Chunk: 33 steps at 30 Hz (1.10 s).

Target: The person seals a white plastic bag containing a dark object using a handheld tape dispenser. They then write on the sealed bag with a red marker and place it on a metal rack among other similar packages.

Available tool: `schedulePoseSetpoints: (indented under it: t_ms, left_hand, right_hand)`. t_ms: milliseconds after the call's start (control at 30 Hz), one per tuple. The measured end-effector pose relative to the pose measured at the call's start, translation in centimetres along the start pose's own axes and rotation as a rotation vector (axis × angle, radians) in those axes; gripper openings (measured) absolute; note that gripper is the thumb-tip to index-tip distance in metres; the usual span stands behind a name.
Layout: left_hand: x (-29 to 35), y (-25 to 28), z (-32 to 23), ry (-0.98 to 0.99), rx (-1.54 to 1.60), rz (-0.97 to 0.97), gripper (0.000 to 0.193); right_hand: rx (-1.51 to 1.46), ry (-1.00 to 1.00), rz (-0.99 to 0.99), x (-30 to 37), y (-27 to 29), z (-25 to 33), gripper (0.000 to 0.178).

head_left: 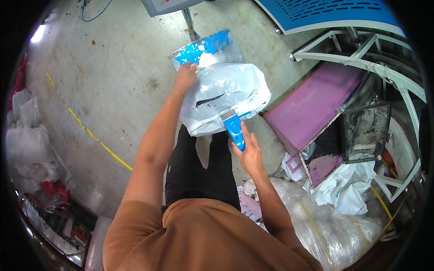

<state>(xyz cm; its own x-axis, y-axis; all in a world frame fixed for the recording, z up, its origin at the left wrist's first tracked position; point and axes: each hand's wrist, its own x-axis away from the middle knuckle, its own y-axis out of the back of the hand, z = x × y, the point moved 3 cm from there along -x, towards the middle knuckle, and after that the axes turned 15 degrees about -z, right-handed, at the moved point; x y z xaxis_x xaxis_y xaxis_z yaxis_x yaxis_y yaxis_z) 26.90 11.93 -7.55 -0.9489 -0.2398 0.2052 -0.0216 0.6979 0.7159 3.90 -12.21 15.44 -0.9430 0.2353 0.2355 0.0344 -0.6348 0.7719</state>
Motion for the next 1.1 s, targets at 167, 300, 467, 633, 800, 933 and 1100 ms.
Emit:
schedulePoseSetpoints:
  t_ms: [167,300,467,633,800,933,1100]
  left_hand:
    - [8.6,0.9,-8.2,-0.389,-0.327,0.259,0.078]
    - [11.4,0.9,-8.4,-0.473,-0.423,0.2,0.082]
    - [12.0,0.2,-8.2,-0.521,-0.423,0.199,0.08]
    - [12.0,0.0,-8.1,-0.55,-0.442,0.171,0.081]
    - [12.1,-0.3,-7.9,-0.547,-0.472,0.16,0.082]
    - [12.2,-0.5,-7.7,-0.553,-0.46,0.152,0.083]
    - [12.3,-0.4,-7.8,-0.567,-0.488,0.171,0.084]
  right_hand:
    - [0.021,0.017,0.009,0.3,-0.2,-0.8,0.082]
    - [0.018,0.065,-0.007,0.6,-0.2,-2.0,0.083]
    - [0.016,0.063,-0.018,3.1,0.0,-4.5,0.086]
    - [0.073,0.019,0.034,9.0,2.0,-9.8,0.091]
    - [0.227,0.013,0.04,12.3,2.1,-13.2,0.091]
    - [0.389,-0.036,0.165,8.7,-2.0,-12.9,0.079]
    - [0.449,-0.085,0.281,2.7,-8.1,-12.8,0.059]
